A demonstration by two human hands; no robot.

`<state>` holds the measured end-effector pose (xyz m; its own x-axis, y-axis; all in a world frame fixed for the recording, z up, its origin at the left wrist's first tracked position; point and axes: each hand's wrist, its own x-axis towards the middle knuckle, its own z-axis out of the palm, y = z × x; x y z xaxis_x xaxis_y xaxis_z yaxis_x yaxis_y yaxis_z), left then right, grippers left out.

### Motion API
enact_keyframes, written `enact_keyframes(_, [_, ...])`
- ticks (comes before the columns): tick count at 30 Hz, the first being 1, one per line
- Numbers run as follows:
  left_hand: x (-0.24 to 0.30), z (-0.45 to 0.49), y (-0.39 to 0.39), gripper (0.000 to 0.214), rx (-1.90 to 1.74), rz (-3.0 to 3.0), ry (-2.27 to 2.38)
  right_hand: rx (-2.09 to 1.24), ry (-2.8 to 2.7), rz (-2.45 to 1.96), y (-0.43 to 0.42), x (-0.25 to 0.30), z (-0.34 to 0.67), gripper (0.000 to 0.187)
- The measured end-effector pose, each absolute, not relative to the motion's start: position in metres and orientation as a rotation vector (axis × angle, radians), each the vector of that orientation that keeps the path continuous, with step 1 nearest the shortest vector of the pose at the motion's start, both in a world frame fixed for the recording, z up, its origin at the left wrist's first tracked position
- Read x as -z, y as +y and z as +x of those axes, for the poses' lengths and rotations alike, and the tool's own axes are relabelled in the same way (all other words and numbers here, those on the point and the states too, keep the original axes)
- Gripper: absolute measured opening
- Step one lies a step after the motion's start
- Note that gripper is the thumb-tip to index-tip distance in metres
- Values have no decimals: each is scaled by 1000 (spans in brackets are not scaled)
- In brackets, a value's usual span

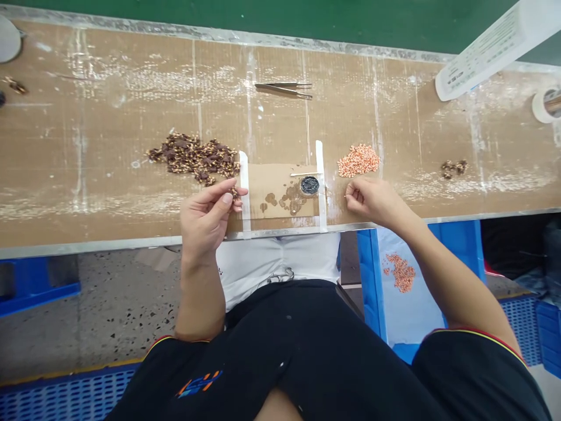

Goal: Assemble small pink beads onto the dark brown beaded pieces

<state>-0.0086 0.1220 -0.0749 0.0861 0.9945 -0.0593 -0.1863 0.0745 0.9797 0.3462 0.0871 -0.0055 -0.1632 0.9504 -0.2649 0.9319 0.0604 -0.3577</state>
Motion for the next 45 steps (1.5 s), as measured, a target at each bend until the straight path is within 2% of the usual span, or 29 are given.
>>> enact_keyframes(4, [74,-12,124,38,-1182,1046,1018,-938,-2071,-1959,93,-4,342,11])
enact_keyframes(7, [72,-15,124,41,-1160,1039,980,-960,-2016,-1955,97,-13,335,11])
enact_keyframes(15, [72,-18,120,44,-1159,990,970,-608,-2361,-1958,123,-45,296,9])
enact_keyframes(23, [76,-21,118,40,-1140,1011,959,-335,-2611,-1930,135,-39,279,19])
enact_keyframes(38, [72,-15,118,41,-1124,989,923,-319,-2657,-1911,136,-39,280,22])
enact_keyframes(45, [72,-12,121,36,-1218,936,786,-218,-2637,-1714,135,-29,286,18])
